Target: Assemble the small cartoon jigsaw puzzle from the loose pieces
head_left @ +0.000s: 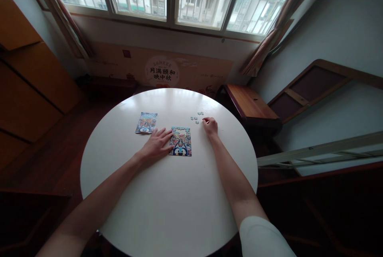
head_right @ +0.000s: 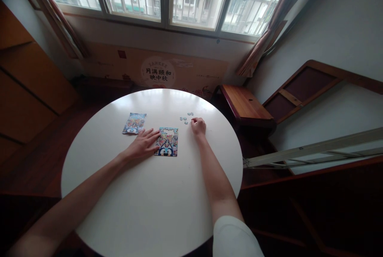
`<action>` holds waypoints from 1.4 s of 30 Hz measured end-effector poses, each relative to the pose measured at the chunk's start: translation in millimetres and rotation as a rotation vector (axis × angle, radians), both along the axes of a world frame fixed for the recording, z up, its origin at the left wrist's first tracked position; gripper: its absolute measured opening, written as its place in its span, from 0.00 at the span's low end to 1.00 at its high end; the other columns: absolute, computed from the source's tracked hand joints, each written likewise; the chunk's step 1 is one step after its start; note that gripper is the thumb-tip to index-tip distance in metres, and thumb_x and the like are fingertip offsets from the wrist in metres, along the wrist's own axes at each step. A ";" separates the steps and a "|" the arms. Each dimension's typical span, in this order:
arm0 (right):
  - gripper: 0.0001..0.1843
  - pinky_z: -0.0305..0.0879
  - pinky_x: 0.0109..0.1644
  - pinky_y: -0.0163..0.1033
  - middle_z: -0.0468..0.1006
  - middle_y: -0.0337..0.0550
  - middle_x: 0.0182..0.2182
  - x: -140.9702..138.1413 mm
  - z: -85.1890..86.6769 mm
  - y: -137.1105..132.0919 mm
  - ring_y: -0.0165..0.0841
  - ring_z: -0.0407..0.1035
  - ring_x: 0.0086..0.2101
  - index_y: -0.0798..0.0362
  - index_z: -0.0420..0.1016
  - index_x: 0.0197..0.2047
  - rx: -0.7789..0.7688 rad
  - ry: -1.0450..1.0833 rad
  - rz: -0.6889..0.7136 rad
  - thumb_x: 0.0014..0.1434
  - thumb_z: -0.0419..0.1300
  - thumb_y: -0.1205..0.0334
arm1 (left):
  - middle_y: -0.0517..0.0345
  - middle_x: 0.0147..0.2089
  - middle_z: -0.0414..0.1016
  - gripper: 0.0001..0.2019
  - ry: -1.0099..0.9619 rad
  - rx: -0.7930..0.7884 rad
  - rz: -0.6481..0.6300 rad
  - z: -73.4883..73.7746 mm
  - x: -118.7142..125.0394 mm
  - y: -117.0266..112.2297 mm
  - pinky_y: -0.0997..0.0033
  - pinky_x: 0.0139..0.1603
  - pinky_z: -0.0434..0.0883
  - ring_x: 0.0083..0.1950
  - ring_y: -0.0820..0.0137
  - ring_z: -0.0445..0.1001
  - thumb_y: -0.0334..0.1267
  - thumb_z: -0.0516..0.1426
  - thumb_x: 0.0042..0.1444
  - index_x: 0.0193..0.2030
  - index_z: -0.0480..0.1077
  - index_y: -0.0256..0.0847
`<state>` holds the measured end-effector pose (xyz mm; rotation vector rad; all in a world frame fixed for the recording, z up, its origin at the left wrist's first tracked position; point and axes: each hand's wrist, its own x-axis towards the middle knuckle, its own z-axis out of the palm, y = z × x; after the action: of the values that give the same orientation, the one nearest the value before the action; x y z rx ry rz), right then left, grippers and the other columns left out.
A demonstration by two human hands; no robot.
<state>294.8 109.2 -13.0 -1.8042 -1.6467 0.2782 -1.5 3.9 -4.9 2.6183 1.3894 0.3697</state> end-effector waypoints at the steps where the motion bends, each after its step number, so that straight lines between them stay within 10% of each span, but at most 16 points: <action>1: 0.15 0.63 0.46 0.37 0.76 0.45 0.38 -0.1 -0.4 -0.1 0.33 0.69 0.34 0.53 0.78 0.39 -0.005 -0.006 0.002 0.56 0.51 0.62 | 0.56 0.69 0.53 0.31 0.000 -0.002 -0.001 0.3 0.0 0.0 0.47 0.68 0.43 0.70 0.54 0.47 0.59 0.45 0.61 0.67 0.54 0.48; 42: 0.15 0.57 0.51 0.45 0.74 0.47 0.46 -6.1 -0.9 -5.2 0.41 0.63 0.47 0.49 0.76 0.47 -0.032 -0.196 0.098 0.62 0.52 0.58 | 0.58 0.70 0.53 0.32 0.008 0.019 -0.010 -1.9 -0.9 1.6 0.46 0.68 0.43 0.70 0.55 0.46 0.59 0.44 0.61 0.67 0.54 0.47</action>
<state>288.8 104.0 -14.0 -1.8252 -1.8794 0.1762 -2.4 5.5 -6.8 2.6430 1.3817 0.3735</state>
